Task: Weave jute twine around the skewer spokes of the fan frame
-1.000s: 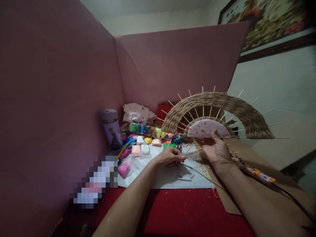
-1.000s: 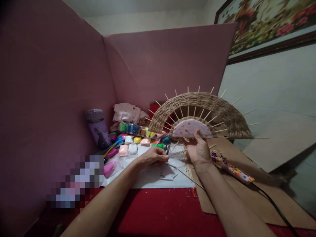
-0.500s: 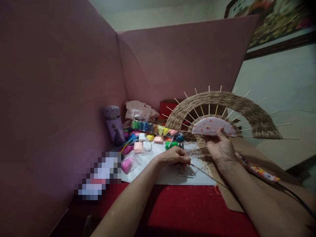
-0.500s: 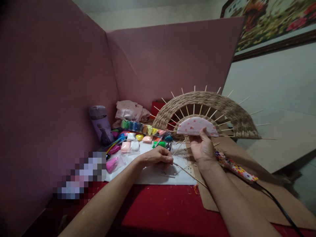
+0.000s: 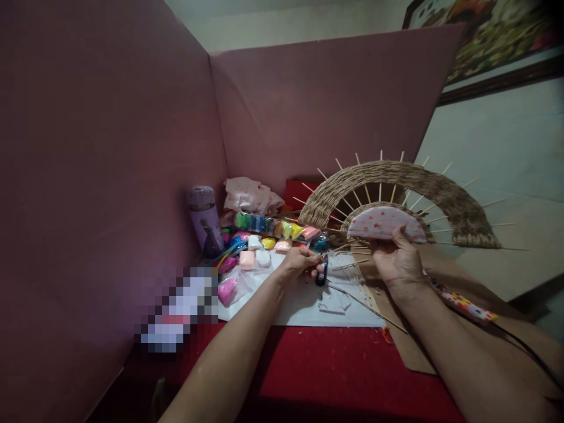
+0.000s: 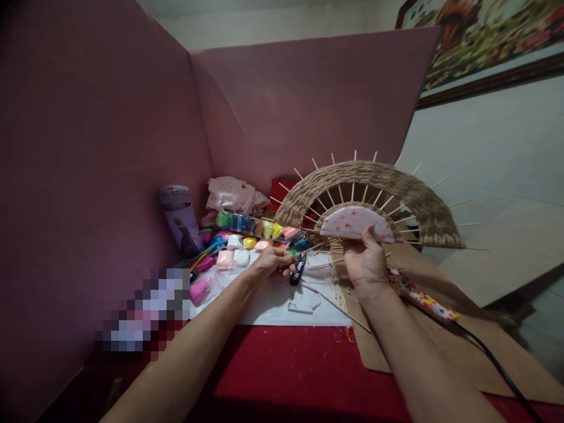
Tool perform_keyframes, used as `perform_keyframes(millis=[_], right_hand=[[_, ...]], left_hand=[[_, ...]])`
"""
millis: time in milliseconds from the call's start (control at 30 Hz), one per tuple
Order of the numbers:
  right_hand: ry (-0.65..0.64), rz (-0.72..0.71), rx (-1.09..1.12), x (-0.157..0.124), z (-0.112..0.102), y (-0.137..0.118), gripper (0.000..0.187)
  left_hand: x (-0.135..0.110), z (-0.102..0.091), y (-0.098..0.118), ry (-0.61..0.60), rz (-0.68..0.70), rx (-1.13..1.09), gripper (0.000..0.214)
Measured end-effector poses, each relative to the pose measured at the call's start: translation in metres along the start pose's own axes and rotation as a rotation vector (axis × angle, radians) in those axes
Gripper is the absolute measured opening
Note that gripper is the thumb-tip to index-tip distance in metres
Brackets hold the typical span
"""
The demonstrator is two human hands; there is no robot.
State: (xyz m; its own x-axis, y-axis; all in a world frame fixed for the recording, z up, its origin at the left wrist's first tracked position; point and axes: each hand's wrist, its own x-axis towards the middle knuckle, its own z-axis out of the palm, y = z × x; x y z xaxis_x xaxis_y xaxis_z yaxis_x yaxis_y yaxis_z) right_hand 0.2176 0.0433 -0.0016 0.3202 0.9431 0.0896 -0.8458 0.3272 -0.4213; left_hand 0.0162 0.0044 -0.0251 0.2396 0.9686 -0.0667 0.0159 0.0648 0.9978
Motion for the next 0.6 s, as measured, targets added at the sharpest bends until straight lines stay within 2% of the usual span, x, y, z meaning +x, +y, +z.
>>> perform_keyframes(millis=[133,300,400,467,600], right_hand=[[0.051,0.005,0.041,-0.0027,0.0033,-0.0008,0.014],[0.067,0.017,0.048,-0.008,0.0093,-0.0015,0.013],[0.044,0.011,0.052,-0.0089,0.0096,0.0,0.006],[0.022,0.011,0.058,-0.0084,0.0084,0.0017,0.008],[-0.021,0.006,0.064,-0.0079,0.0064,0.0039,0.011]], left_hand=[[0.0002,0.0025,-0.0035,-0.032,-0.005,0.09,0.016],[0.0063,0.0072,-0.0085,0.101,0.018,0.174,0.01],[0.0077,0.0071,-0.006,0.175,0.018,0.148,0.009],[0.0074,0.0063,-0.0035,0.198,-0.002,0.105,0.009],[0.0047,0.0043,-0.0015,0.149,-0.067,-0.019,0.009]])
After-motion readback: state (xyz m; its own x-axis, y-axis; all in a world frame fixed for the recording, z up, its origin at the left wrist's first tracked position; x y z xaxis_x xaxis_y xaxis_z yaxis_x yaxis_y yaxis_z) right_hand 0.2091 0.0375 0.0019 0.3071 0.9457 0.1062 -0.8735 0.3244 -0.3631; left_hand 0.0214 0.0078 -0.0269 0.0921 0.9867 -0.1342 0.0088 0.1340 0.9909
